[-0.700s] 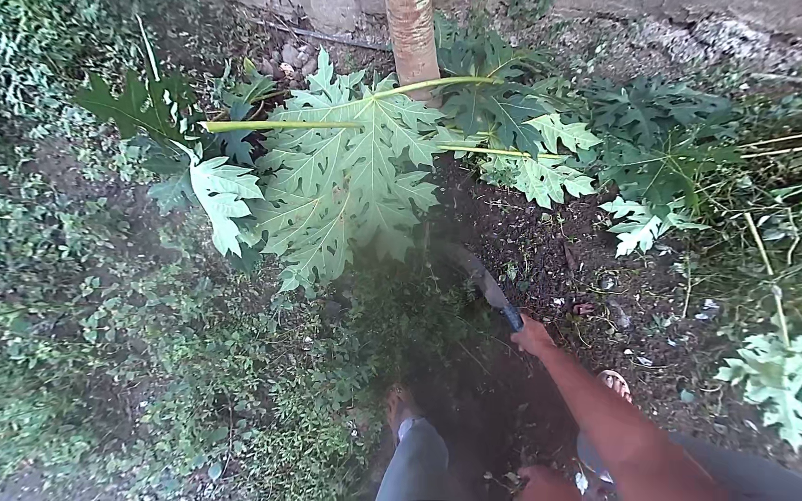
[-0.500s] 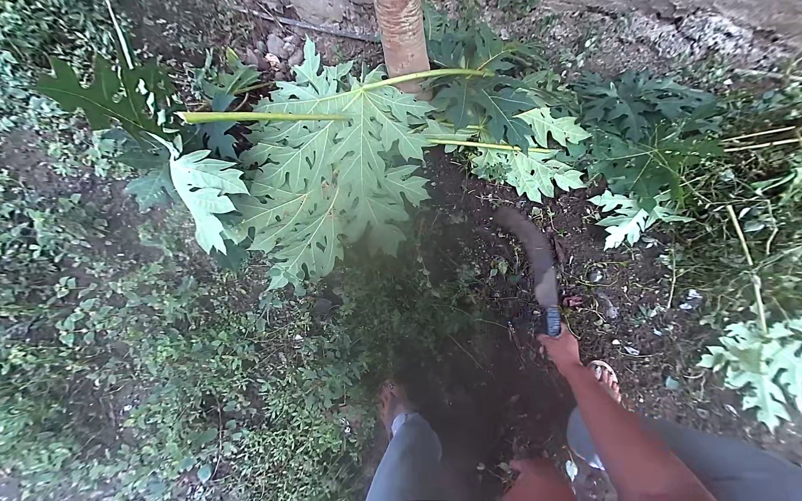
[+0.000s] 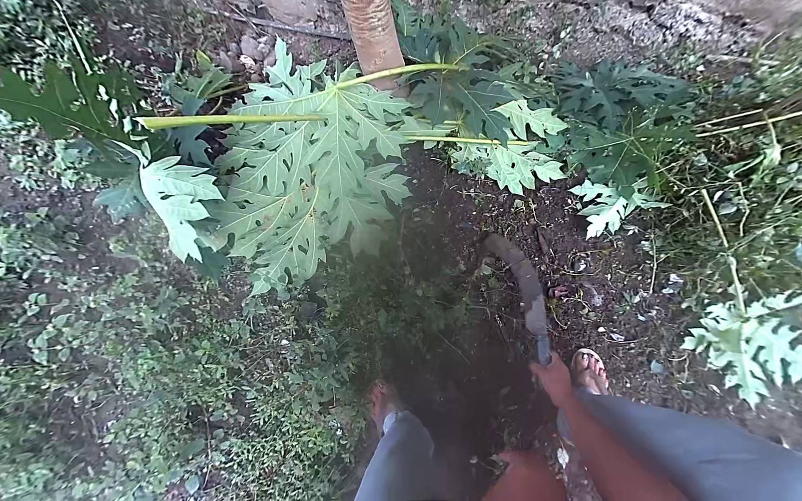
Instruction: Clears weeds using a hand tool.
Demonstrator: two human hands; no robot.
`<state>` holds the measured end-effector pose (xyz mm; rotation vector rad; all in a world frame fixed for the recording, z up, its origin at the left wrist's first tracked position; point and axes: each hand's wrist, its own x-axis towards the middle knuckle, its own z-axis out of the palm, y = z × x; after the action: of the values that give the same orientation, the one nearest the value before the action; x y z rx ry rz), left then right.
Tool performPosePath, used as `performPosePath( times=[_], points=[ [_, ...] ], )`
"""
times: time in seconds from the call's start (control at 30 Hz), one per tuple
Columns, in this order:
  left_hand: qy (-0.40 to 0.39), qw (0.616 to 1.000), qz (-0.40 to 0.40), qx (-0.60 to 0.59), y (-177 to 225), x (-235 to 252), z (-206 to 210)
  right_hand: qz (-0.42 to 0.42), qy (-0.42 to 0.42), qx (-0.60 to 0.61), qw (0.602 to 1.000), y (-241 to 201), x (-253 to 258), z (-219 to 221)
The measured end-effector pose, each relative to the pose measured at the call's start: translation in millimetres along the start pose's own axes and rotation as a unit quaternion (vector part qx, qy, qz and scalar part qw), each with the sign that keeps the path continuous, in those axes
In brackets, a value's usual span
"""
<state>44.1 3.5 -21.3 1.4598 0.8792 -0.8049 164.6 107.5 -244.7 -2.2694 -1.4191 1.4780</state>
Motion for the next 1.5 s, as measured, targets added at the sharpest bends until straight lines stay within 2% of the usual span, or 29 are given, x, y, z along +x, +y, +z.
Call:
performPosePath(
  times=[0.07, 0.17, 0.23, 0.3, 0.37, 0.43, 0.5, 0.57, 0.63, 0.7, 0.77, 0.83, 0.9, 0.97, 1.03, 1.1, 1.13, 1.2, 1.3, 1.37, 1.43, 1.5],
  points=[
    [0.011, 1.0, -0.003, -0.009, 1.1, 5.5, 3.4, -0.005, 0.037, 0.134, 0.99, -24.9, 6.2, -2.7],
    [-0.007, 1.0, 0.015, 0.024, -0.1, -1.5, -2.9, 0.012, 0.074, 0.298, 0.952, -78.5, 19.3, 13.3],
    [-0.015, 0.999, 0.016, 0.031, -0.1, -5.0, -6.3, 0.024, 0.051, 0.249, 0.967, -84.8, 23.9, 24.2],
    [-0.02, 0.999, 0.014, 0.028, -0.5, -5.7, -8.5, 0.029, -0.018, 0.071, 0.997, -60.6, 23.4, 28.1],
    [-0.016, 1.0, 0.012, 0.022, -0.9, -6.4, -10.4, 0.024, -0.082, -0.092, 0.992, -32.9, 16.0, 20.8],
    [-0.019, 1.0, 0.01, 0.021, -0.2, -2.4, -11.9, 0.013, -0.099, -0.161, 0.982, -12.8, 8.3, 5.5],
    [-0.03, 0.999, 0.013, 0.026, -1.2, 6.7, -12.7, 0.004, -0.071, -0.126, 0.989, -5.2, 2.6, -7.0],
    [-0.027, 0.999, 0.017, 0.017, 1.4, -1.1, -15.4, -0.004, -0.012, 0.01, 1.0, -7.6, -0.2, -8.4],
    [-0.025, 0.999, 0.018, 0.014, 3.7, -12.8, -17.9, 0.008, 0.049, 0.191, 0.98, -24.8, -0.5, 2.9],
    [-0.022, 1.0, 0.014, 0.01, 4.7, -12.5, -16.8, 0.034, 0.091, 0.303, 0.948, -40.3, 0.6, 18.1],
    [-0.021, 1.0, 0.011, 0.01, 5.5, -12.7, -16.8, 0.048, 0.077, 0.268, 0.959, -27.7, -4.3, 27.4],
    [-0.029, 1.0, 0.007, 0.01, 6.8, -14.7, -19.3, 0.063, -0.001, 0.098, 0.993, 12.6, -19.3, 25.6],
    [-0.035, 0.999, 0.01, 0.009, 6.3, -12.8, -20.9, 0.083, -0.067, -0.068, 0.992, 53.4, -37.4, 22.8],
    [-0.04, 0.999, 0.01, -0.01, 8.0, -19.2, -24.9, 0.097, -0.08, -0.143, 0.982, 85.2, -49.7, 24.9],
    [-0.036, 0.999, 0.007, -0.008, 7.6, -12.4, -19.8, 0.108, -0.1, -0.107, 0.983, 92.4, -59.8, 25.5],
    [-0.009, 1.0, 0.011, -0.006, 4.7, 4.2, -7.4, 0.126, -0.137, 0.005, 0.983, 78.6, -65.4, 22.7],
    [-0.011, 1.0, 0.016, -0.002, 4.0, 0.5, -9.0, 0.137, -0.151, 0.053, 0.978, 75.0, -62.1, 23.2],
    [-0.034, 0.999, 0.019, 0.01, 4.8, -17.4, -19.8, 0.15, -0.163, 0.065, 0.973, 65.0, -49.4, 16.8],
    [-0.044, 0.998, 0.02, 0.036, 5.6, -17.8, -19.9, 0.119, -0.096, 0.018, 0.988, 45.9, -36.5, -6.7],
    [-0.038, 0.999, 0.017, 0.026, 4.8, -15.8, -16.3, 0.077, -0.024, 0.029, 0.996, 39.5, -28.5, -17.4],
    [-0.026, 0.999, 0.016, 0.011, 4.9, -21.2, -14.7, 0.046, 0.053, 0.115, 0.991, 32.2, -20.6, -17.3],
    [-0.019, 1.0, 0.014, 0.0, 5.6, -29.1, -15.8, 0.043, 0.138, 0.236, 0.961, 10.7, -14.5, -5.8]
  ],
)
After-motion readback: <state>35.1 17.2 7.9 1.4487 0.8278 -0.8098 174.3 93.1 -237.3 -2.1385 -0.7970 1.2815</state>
